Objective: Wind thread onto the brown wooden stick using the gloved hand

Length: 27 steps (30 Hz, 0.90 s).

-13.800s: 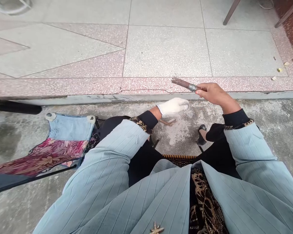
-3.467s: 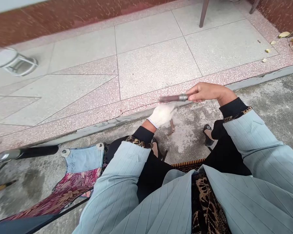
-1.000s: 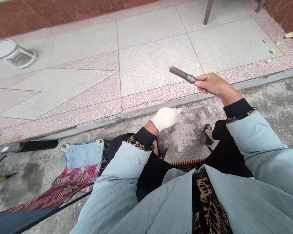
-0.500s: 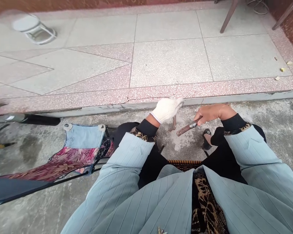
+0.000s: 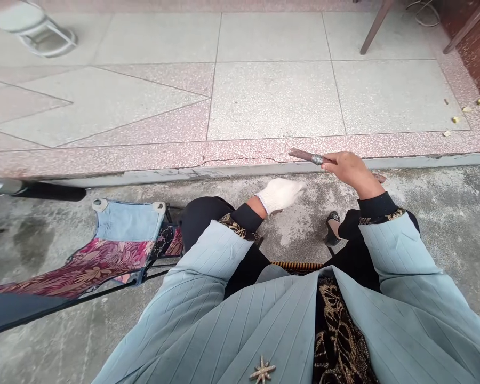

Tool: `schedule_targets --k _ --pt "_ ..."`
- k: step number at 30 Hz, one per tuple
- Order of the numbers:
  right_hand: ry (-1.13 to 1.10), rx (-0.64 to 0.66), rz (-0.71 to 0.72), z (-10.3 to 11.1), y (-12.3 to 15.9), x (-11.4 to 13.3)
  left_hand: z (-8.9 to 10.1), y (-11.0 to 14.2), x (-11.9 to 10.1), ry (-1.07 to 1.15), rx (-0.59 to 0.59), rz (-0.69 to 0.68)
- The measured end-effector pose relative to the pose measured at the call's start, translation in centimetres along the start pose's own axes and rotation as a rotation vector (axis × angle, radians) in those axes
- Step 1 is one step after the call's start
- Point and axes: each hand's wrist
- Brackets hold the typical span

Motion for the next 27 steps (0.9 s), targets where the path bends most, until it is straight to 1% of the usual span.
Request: schedule_targets --k 1,2,3,4,5,6,7,8,9,10,12,13,14,15,16,17,18,19,20,21,22,23,24,25,26,27 --pt "0.136 0.01 -0.03 -0.2 0.0 0.1 0.3 0.1 0.2 -0.02 -0.021 -0.001" --pt "0.246 0.064 -0.052 -0.4 0.0 0.2 0.6 0.1 0.5 -0.039 -0.041 0.005" --pt "0.312 0.164 -0.055 -0.6 0.1 0.3 0.9 0.1 0.8 -0.052 -0.055 0.013" --pt "0.325 0.309 -0.032 -0.7 0.2 0.5 1.2 0.0 1.1 -0.056 -0.063 0.02" --pt "0.283 0.48 0.019 -0.7 0.4 0.6 1.4 -0.1 1.5 -0.05 -0.069 0.025" --pt "0.186 0.65 0.091 -0.6 0.6 0.8 1.6 -0.2 1.8 -0.033 -0.075 0.029" --pt "0.046 0.786 0.175 -0.4 0.9 0.8 1.8 -0.4 2.2 -0.006 -0.081 0.028" --pt "-0.121 0.854 0.252 -0.1 1.2 0.8 1.9 -0.6 2.5 0.029 -0.068 0.022" --pt "-0.289 0.841 0.305 0.3 1.4 0.7 1.9 -0.7 2.7 0.065 -0.05 0.032" --pt "-0.443 0.753 0.327 0.7 1.5 0.5 1.9 -0.9 2.9 0.099 -0.034 0.049" --pt "-0.681 0.441 0.282 1.3 1.4 0.0 1.7 -1.1 2.8 0.146 -0.02 0.075" --pt "-0.757 0.279 0.233 1.4 1.2 -0.4 1.5 -1.2 2.7 0.151 -0.02 0.08" --pt "-0.796 0.145 0.182 1.4 0.9 -0.8 1.3 -1.2 2.4 0.142 -0.026 0.076" --pt "-0.789 0.045 0.132 1.3 0.6 -1.1 1.1 -1.2 2.1 0.124 -0.03 0.061" --pt "-0.73 -0.031 0.087 1.1 0.3 -1.4 0.9 -1.1 1.7 0.101 -0.022 0.037" --pt "-0.612 -0.087 0.044 0.8 0.1 -1.7 0.8 -1.0 1.4 0.075 -0.019 0.021" --pt "-0.445 -0.122 0.004 0.5 -0.1 -1.8 0.7 -0.9 1.0 0.048 -0.03 0.007" --pt "-0.249 -0.129 -0.03 0.2 -0.3 -1.8 0.7 -0.7 0.8 0.022 -0.051 -0.003" --pt "-0.049 -0.099 -0.055 -0.1 -0.3 -1.7 0.8 -0.6 0.7 -0.005 -0.078 -0.002" --pt "0.126 -0.02 -0.069 -0.4 -0.3 -1.5 0.9 -0.5 0.6 -0.03 -0.101 0.006" --pt "0.245 0.113 -0.068 -0.7 -0.2 -1.2 1.1 -0.3 0.7 -0.051 -0.12 0.017" --pt "0.295 0.288 -0.047 -0.9 -0.1 -0.9 1.3 -0.3 0.9 -0.062 -0.135 0.024" --pt "0.274 0.481 0.0 -0.9 0.2 -0.5 1.4 -0.2 1.2 -0.061 -0.145 0.026" --pt "0.196 0.658 0.068 -0.8 0.6 -0.2 1.5 -0.2 1.4 -0.049 -0.152 0.025" --pt "0.08 0.793 0.148 -0.6 1.0 0.1 1.5 -0.2 1.6 -0.028 -0.153 0.023" --pt "-0.053 0.867 0.226 -0.1 1.4 0.4 1.6 -0.3 1.8 -0.003 -0.148 0.023"
Point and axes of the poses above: each hand's wrist, its own y-axis away from the middle knuckle, its own z-axis out of the back of the hand, x = y × z, and after that the axes turned 3 degrees about -y, right-handed
